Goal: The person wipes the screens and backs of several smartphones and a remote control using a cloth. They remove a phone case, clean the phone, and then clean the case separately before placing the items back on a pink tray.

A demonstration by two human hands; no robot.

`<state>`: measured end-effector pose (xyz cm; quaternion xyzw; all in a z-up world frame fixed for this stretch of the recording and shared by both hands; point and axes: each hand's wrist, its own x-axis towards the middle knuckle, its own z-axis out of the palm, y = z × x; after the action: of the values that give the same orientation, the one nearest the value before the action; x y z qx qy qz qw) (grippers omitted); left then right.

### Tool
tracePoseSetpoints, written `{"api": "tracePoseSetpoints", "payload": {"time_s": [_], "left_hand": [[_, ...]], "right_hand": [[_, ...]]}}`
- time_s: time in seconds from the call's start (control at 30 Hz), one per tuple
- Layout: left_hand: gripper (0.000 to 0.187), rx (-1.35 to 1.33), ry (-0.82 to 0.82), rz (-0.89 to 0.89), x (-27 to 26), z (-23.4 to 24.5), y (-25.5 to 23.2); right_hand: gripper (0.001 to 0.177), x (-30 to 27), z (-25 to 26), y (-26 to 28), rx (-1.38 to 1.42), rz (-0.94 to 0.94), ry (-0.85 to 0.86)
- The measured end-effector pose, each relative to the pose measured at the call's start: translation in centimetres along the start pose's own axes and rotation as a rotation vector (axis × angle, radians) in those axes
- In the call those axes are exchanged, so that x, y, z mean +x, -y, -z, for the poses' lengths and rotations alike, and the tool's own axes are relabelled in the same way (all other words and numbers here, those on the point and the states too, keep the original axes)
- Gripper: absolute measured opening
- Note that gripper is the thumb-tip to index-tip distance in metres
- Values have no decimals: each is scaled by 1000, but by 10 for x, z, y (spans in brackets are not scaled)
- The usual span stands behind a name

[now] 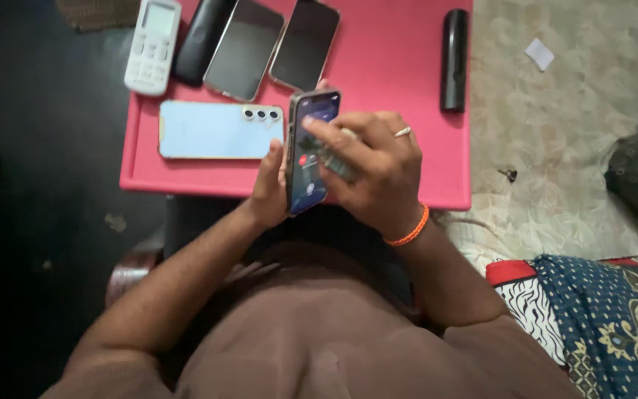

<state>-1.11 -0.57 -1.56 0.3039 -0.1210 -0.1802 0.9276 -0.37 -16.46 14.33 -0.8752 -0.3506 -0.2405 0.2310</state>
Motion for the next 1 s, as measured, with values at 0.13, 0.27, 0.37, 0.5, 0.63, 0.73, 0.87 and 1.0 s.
{"api": "tracePoseSetpoints", "payload": {"time_s": [0.13,0.27,0.37,0.5,0.63,0.73,0.87,1.0], "left_hand": [[93,100,79,-6,7,-17,-20],[95,12,90,-21,7,-10,-14],[91,57,57,-27,13,-14,-19],[88,92,8,33,10,-24,-20],[85,108,22,7,7,-30,-28],[89,93,133,-50,8,-25,-26],[87,58,98,-8,10,-7,-11],[78,267,90,-101,10,12,12]], "right_hand": [[46,1,4,-5,-96,-11,-21],[41,-9,7,-14,-110,-128,-23],[41,-5,12,-9,-74,-84,-40],[48,-2,10,2,-38,4,39],[46,2,9,-5,-35,-89,58],[40,2,15,-14,-63,-168,13],[37,0,20,-10,5,-120,-52],[33,1,2,0,114,56,-119]]}}
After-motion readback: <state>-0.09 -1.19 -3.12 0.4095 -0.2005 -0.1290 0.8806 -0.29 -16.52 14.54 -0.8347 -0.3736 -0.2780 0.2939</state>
